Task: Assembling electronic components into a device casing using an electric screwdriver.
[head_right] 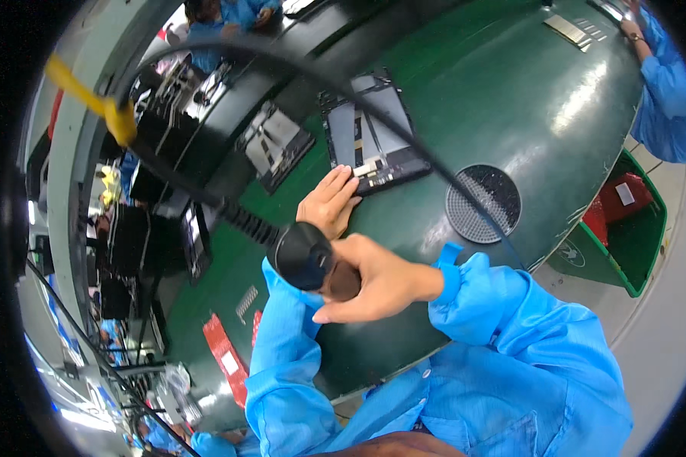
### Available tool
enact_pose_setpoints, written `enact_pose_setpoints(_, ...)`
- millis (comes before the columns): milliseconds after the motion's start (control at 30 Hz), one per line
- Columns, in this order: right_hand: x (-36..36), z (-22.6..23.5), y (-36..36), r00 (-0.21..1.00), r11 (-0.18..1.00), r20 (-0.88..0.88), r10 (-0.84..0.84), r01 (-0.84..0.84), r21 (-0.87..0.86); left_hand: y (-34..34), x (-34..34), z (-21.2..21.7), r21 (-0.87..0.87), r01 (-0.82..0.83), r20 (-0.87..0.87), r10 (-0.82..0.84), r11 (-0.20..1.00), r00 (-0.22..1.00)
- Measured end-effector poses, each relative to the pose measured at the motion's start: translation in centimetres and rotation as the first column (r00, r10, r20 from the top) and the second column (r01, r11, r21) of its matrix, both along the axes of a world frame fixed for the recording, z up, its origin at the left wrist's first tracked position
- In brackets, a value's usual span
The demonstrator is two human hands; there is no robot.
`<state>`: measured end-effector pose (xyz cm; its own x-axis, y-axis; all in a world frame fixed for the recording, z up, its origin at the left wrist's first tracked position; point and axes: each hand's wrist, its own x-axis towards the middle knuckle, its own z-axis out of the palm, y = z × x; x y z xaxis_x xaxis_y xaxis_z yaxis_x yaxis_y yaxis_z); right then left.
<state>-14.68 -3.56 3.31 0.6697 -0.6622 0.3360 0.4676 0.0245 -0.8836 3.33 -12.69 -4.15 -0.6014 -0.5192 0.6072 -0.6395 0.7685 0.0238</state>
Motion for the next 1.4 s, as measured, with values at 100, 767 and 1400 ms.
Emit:
enact_pose_setpoints(100,0.0,-1.2,-0.3,1.000,0.999,0.012,0.013,-0.014,0.033,-3.1,-3.1,0.9,-0.002,-0.191,0.027,0.191,0.982,0.981)
enact_pose_setpoints(767,-0.2,-0.8,-0.8,0.994,0.995,-0.059,-0.091,0.088,-0.053,-5.4,9.7,2.7,0.064,-0.859,0.566,0.690,0.508,0.451)
enact_pose_setpoints(1400,0.0,-2.5,-2.3,0.985,0.981,-0.019,-0.173,0.171,-0.093,-8.3,11.5,5.9,0.052,-0.887,0.284,0.845,0.459,0.454)
